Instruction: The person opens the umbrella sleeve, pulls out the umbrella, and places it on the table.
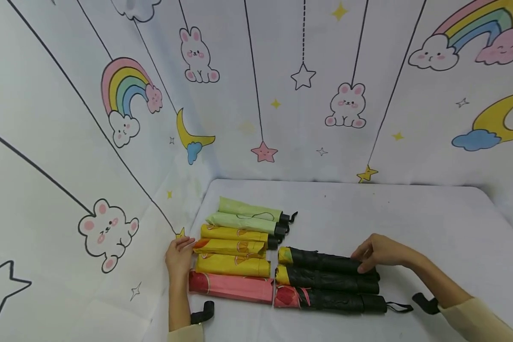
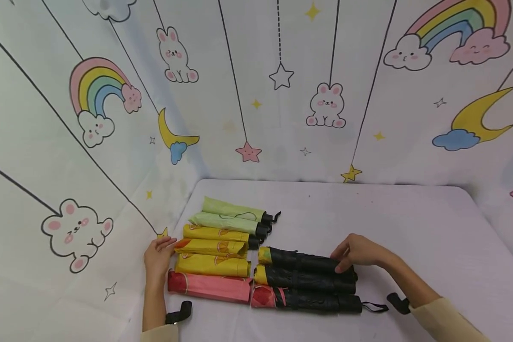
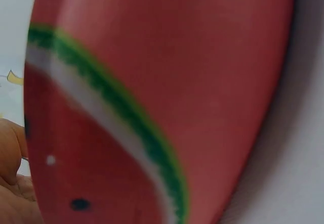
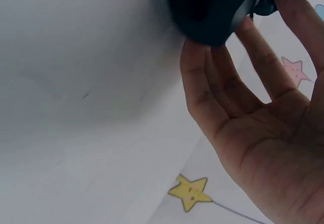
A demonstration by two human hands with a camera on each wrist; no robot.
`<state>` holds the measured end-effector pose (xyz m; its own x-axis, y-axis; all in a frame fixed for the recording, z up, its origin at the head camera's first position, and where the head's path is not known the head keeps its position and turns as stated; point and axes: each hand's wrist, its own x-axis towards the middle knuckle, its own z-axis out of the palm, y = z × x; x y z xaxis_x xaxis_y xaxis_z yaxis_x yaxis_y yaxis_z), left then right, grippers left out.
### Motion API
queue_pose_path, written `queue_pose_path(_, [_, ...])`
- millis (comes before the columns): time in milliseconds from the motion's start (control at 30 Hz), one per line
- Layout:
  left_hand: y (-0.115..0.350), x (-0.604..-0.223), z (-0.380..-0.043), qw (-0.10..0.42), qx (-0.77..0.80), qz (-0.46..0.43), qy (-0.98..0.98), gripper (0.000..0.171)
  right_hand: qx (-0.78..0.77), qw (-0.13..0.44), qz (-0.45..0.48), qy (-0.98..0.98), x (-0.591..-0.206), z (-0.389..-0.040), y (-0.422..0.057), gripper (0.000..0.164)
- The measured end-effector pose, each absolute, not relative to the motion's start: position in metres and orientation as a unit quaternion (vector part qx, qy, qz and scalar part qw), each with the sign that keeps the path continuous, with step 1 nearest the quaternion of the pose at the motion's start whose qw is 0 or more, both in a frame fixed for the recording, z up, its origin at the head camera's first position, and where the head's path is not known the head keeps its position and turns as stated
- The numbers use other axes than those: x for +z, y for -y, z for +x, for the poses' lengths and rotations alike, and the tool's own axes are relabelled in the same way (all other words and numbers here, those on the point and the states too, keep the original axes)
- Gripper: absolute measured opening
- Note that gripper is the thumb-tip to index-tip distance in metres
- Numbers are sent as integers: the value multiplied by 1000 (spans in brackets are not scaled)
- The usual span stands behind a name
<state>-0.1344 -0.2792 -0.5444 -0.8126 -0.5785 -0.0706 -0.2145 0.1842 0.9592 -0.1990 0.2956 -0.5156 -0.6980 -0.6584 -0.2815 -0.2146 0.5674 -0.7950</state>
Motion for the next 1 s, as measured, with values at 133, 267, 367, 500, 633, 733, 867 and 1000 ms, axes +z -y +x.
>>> queue_pose_path(133, [279,-541,-137,152,-593,251,750,33,-390,289,-237,-841,-509,-204,-282,44])
queue_pose_path(267, [278,-538,-140,147,-589,247,755,33,-390,268,-236,-849,-504,-211,-264,47])
queue_pose_path(367, [278,-536,-141,141,-585,248,759,34,-380,239,-239,-861,-502,-218,-248,46])
queue_pose_path(500, [279,-531,-142,141,-571,247,770,36,-375,213,-244,-869,-501,-226,-224,42])
queue_pose_path(633, [279,-527,-144,150,-562,240,777,37,-373,208,-246,-870,-503,-234,-199,39])
queue_pose_path(733, [279,-526,-147,155,-562,238,777,36,-384,211,-243,-866,-504,-237,-183,34])
queue_pose_path(867, [278,-524,-150,156,-561,234,779,35,-412,218,-229,-855,-504,-239,-164,34])
queue_pose_path(1000, [277,-522,-153,155,-563,223,781,34,-440,214,-219,-844,-504,-239,-147,38])
